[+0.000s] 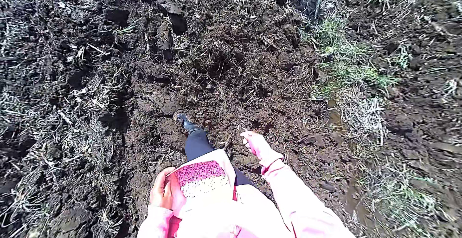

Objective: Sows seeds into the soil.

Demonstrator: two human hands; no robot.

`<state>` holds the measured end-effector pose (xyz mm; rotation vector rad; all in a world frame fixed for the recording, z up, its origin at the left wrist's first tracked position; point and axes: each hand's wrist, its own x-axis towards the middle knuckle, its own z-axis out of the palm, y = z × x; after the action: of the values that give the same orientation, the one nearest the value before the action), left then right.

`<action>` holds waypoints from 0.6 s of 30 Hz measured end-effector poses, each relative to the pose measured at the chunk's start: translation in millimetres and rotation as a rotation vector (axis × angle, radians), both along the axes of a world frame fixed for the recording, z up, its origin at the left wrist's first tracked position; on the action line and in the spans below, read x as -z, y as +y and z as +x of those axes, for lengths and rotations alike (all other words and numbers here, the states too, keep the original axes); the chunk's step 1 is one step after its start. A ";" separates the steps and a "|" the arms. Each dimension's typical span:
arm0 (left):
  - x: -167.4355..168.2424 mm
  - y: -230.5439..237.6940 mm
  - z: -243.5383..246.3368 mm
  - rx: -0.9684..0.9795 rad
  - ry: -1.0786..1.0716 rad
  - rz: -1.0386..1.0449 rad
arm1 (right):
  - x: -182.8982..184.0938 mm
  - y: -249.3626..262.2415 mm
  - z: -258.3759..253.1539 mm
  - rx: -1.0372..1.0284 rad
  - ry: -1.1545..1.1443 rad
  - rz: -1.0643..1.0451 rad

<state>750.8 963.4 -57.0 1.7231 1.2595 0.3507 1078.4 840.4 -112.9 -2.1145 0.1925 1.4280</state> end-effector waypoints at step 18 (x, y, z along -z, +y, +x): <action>9.2 -8.6 1.2 -0.061 0.027 -0.198 | -28.3 78.5 16.6 -0.040 0.042 0.161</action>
<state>752.0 954.8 -66.3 1.5288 1.3225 0.2299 1095.0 918.8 -84.6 -1.9694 0.0491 1.4614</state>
